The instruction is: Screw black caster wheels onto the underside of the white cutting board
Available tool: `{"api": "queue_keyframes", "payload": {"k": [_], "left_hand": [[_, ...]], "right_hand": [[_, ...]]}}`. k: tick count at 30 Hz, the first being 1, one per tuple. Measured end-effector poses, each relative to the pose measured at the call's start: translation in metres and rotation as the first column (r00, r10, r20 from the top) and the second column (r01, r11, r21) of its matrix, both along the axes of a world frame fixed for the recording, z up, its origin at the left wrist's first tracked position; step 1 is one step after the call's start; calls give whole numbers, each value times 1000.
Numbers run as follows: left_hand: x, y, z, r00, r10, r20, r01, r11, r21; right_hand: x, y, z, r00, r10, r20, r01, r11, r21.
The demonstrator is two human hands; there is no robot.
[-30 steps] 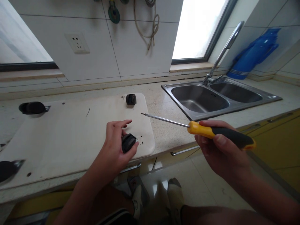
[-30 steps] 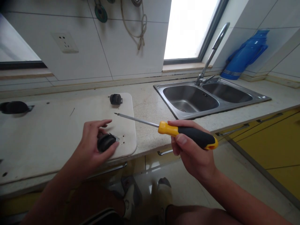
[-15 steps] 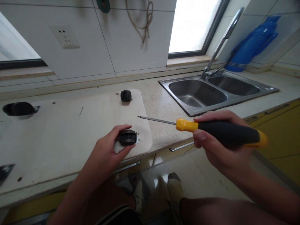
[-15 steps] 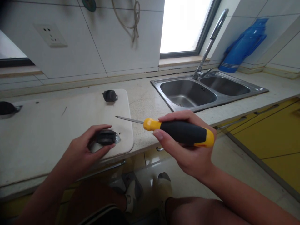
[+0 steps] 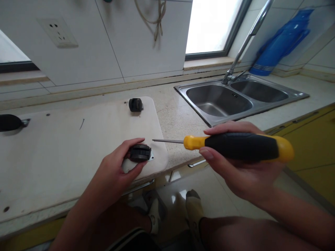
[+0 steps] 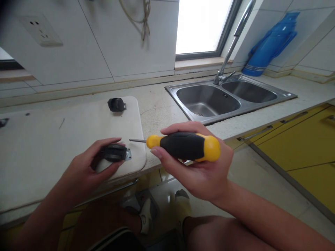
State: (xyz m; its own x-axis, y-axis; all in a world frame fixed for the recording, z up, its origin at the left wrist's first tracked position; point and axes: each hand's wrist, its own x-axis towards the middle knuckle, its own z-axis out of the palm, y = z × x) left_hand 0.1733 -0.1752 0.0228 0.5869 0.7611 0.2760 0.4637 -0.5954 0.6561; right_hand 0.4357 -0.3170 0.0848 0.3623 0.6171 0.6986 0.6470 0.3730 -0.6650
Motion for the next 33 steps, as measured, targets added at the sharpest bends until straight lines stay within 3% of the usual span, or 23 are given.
{"api": "queue_keyframes", "payload": {"k": [8, 17, 33], "left_hand": [[-5, 1, -7, 1000, 23, 10, -23, 1000, 12], [-4, 0, -6, 1000, 21, 20, -21, 1000, -3], [-1, 2, -4, 999, -10, 35, 10, 1000, -9]], "right_hand": [[-2, 1, -4, 1000, 10, -3, -10, 1000, 7], [-5, 5, -4, 998, 51, 25, -51, 999, 0], [-5, 6, -8, 997, 14, 70, -12, 999, -38]]}}
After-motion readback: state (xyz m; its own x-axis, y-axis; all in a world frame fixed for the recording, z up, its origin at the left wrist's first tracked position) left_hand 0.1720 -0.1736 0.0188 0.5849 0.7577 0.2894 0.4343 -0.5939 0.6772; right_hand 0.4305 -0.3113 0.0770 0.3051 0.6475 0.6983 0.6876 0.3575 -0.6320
